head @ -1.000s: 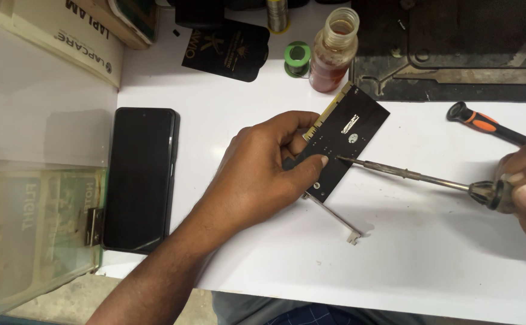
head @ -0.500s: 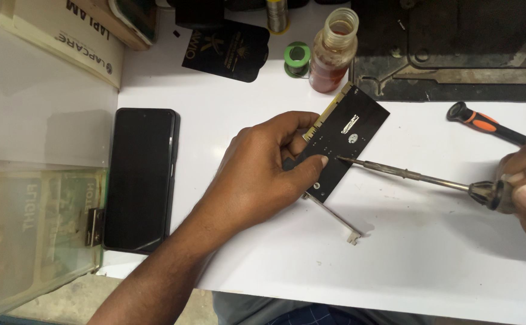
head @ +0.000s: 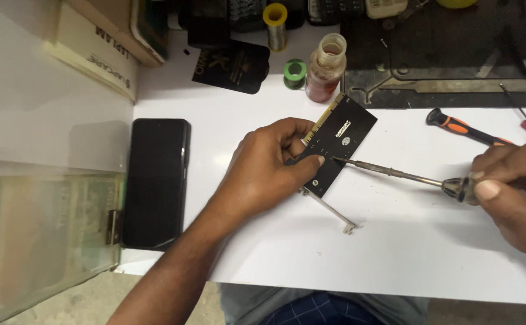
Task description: The person holds a graphics card circuit board on a white workbench and uses a soldering iron to solder along its edge connector, repositioning the board as they work. They then set the board down, pick up a brush, and later handle the board again while holding the soldering iron.
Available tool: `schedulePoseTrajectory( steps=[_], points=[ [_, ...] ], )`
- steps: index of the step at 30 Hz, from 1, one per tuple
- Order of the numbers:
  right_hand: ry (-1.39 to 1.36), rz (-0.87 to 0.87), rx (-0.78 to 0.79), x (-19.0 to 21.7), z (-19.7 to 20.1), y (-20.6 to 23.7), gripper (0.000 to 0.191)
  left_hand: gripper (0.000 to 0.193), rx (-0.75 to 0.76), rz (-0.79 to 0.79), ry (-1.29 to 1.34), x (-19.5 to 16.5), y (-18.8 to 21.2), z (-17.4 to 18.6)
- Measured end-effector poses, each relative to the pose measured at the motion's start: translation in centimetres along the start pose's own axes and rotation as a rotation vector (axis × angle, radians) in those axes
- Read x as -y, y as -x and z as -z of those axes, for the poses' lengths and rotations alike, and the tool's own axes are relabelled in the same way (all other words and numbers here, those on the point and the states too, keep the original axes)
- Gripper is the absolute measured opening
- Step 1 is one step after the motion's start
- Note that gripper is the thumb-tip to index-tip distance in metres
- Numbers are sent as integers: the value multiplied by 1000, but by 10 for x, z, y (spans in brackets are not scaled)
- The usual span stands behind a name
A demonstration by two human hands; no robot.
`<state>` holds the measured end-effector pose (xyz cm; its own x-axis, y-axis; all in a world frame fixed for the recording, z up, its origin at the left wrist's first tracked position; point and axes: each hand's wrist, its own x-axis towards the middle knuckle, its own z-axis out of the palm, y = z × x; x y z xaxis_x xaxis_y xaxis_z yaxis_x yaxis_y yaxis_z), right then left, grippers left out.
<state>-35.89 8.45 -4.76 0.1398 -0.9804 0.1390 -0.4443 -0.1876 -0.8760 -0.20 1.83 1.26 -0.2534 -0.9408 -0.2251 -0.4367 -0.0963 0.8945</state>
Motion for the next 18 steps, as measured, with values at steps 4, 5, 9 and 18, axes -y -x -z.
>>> schedulePoseTrajectory(
  steps=[4,5,9,18],
  points=[
    [-36,106,-31,-28,10,22,19,40,9,28,5,-1,-1,0],
    [-91,109,-52,-43,14,27,19,38,21,46,5,0,-1,1],
    [-414,65,-199,-93,22,60,19,27,65,-29,161,8,4,3],
    [-627,85,-527,-68,-44,131,13,17,218,-73,733,20,11,2]
  ],
)
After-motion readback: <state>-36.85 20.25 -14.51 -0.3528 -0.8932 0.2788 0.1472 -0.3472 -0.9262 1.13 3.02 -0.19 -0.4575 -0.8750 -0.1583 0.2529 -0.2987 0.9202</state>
